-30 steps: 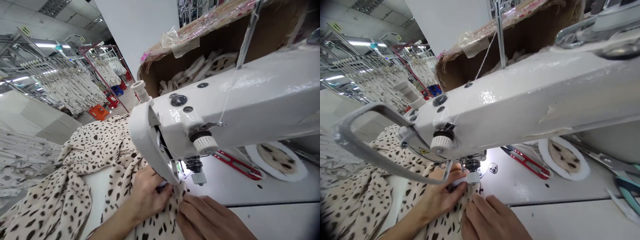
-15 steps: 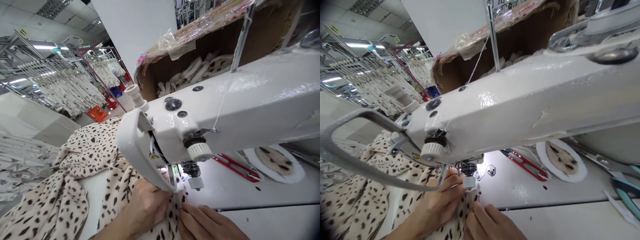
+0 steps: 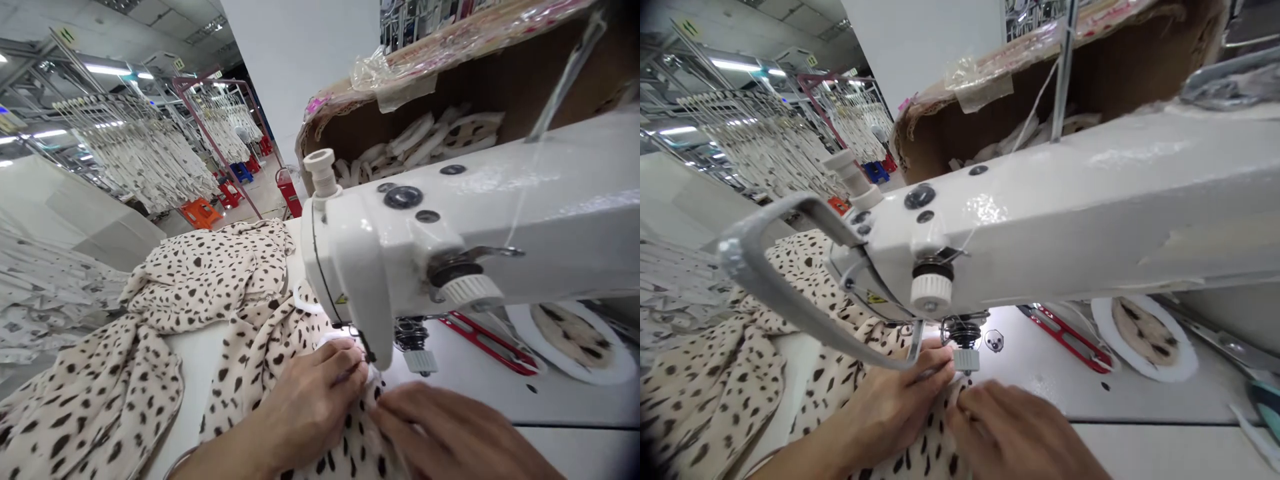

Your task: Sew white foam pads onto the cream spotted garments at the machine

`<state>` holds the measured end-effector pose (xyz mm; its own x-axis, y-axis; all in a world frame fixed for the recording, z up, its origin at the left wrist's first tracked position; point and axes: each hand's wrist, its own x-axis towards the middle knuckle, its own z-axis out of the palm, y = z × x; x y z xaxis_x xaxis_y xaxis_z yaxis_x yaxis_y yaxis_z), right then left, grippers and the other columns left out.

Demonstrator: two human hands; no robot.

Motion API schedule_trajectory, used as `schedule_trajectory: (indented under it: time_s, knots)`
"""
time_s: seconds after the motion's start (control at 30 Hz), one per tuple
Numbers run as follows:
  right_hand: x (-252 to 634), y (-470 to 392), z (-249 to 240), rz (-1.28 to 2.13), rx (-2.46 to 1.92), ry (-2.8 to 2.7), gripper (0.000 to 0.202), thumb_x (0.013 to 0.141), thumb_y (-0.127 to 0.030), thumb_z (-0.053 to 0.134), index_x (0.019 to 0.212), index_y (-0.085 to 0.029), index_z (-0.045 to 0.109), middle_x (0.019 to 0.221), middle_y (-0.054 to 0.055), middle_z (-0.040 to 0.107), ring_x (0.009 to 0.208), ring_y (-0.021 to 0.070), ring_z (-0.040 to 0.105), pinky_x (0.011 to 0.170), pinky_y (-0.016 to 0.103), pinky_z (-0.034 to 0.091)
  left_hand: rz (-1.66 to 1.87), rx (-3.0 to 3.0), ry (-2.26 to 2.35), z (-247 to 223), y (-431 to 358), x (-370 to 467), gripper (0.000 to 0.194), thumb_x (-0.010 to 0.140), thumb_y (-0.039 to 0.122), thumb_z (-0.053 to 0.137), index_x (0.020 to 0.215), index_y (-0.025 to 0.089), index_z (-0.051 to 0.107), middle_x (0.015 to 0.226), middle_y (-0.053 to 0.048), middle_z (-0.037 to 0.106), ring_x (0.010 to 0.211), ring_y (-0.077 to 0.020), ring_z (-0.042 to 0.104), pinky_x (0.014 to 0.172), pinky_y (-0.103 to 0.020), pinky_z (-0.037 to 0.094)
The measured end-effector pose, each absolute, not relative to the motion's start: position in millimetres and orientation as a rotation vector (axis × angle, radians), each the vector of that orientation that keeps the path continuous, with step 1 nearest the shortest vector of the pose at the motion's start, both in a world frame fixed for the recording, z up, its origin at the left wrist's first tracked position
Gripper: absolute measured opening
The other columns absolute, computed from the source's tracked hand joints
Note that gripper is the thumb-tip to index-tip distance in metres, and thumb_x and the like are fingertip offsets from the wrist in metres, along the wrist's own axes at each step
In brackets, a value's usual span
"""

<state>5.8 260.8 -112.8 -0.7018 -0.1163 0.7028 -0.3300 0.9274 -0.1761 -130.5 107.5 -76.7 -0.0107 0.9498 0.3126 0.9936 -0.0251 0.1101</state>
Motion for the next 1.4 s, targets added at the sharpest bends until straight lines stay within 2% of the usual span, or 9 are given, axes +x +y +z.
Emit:
schedule_trajectory:
  time_s: [0.13,0.2,0.3,0.4,0.57,0.83,1.1,1.2,1.4]
  knots:
    - [3,275,-110,0.144,0.237,-2.434,0.04,0.09,-0.005,0.03,0.116,-0.013,0.059,0.082,0.007,0.066,0.069,0.0191,0.062,0.063,0.032,0.048,-0.476,-2.135,-2.05,-75,108,-131,0.024,0.093,0.004,0.041,0.111,0.005,0.056,0.108,-0.016,0.067,0.112,-0.0258,0.061,0.092,-0.038,0.058]
    - [1,275,-116,0.012,0.247,-2.474,0.046,0.087,0.001,0.03,0.122,-0.011,0.056,0.076,0.004,0.064,0.057,0.0166,0.056,0.058,0.031,0.046,-0.51,-2.133,-2.044,-74,107,-132,0.025,0.094,0.005,0.038,0.111,0.006,0.056,0.106,-0.015,0.068,0.11,-0.0247,0.063,0.091,-0.037,0.059]
    - [-1,271,-124,-0.083,0.265,-2.488,0.052,0.08,0.006,0.031,0.125,-0.007,0.052,0.07,0.001,0.059,0.05,0.0147,0.049,0.059,0.032,0.044,-0.575,-2.123,-2.001,-74,108,-135,0.025,0.097,0.008,0.035,0.11,0.009,0.056,0.101,-0.013,0.07,0.105,-0.0217,0.066,0.088,-0.035,0.059]
    - [-2,266,-131,-0.108,0.258,-2.501,0.052,0.077,0.005,0.033,0.125,-0.006,0.052,0.074,0.003,0.06,0.054,0.0159,0.051,0.062,0.033,0.044,-0.596,-2.114,-1.957,-75,109,-137,0.026,0.099,0.01,0.033,0.107,0.01,0.058,0.096,-0.011,0.071,0.099,-0.02,0.068,0.085,-0.033,0.06]
    - [-3,263,-139,-0.154,0.233,-2.504,0.048,0.082,0.0,0.035,0.127,-0.005,0.05,0.088,0.009,0.062,0.071,0.0207,0.057,0.061,0.034,0.044,-0.538,-2.093,-1.982,-78,110,-140,0.027,0.101,0.011,0.034,0.104,0.009,0.061,0.094,-0.009,0.071,0.098,-0.0192,0.067,0.084,-0.032,0.06]
    - [-9,262,-137,-0.24,0.263,-2.508,0.042,0.085,0.004,0.034,0.123,-0.001,0.051,0.082,0.008,0.061,0.067,0.0193,0.058,0.06,0.033,0.05,-0.417,-2.095,-2.017,-82,108,-144,0.03,0.101,0.014,0.034,0.098,0.009,0.063,0.09,-0.008,0.069,0.1,-0.0203,0.065,0.07,-0.027,0.059]
    - [-5,262,-133,-0.197,0.227,-2.479,0.046,0.084,0.005,0.032,0.126,-0.001,0.05,0.091,0.011,0.065,0.081,0.0209,0.062,0.068,0.033,0.054,-0.402,-2.069,-2.152,-76,109,-139,0.028,0.103,0.018,0.03,0.105,0.013,0.058,0.104,-0.008,0.066,0.09,-0.0161,0.066,0.071,-0.026,0.058]
    - [-2,261,-136,-0.15,0.178,-2.507,0.049,0.084,0.003,0.034,0.129,-0.004,0.051,0.097,0.012,0.066,0.091,0.0244,0.063,0.071,0.036,0.054,-0.387,-2.068,-2.079,-78,109,-139,0.028,0.103,0.016,0.029,0.104,0.013,0.057,0.106,-0.009,0.066,0.095,-0.0183,0.065,0.073,-0.027,0.059]
    - [-4,258,-136,-0.19,0.174,-2.469,0.048,0.082,0.006,0.034,0.125,-0.001,0.053,0.091,0.013,0.065,0.086,0.026,0.064,0.067,0.037,0.055,-0.364,-2.084,-2.026,-83,110,-146,0.028,0.101,0.012,0.03,0.109,0.011,0.057,0.107,-0.01,0.066,0.097,-0.0199,0.066,0.075,-0.03,0.06]
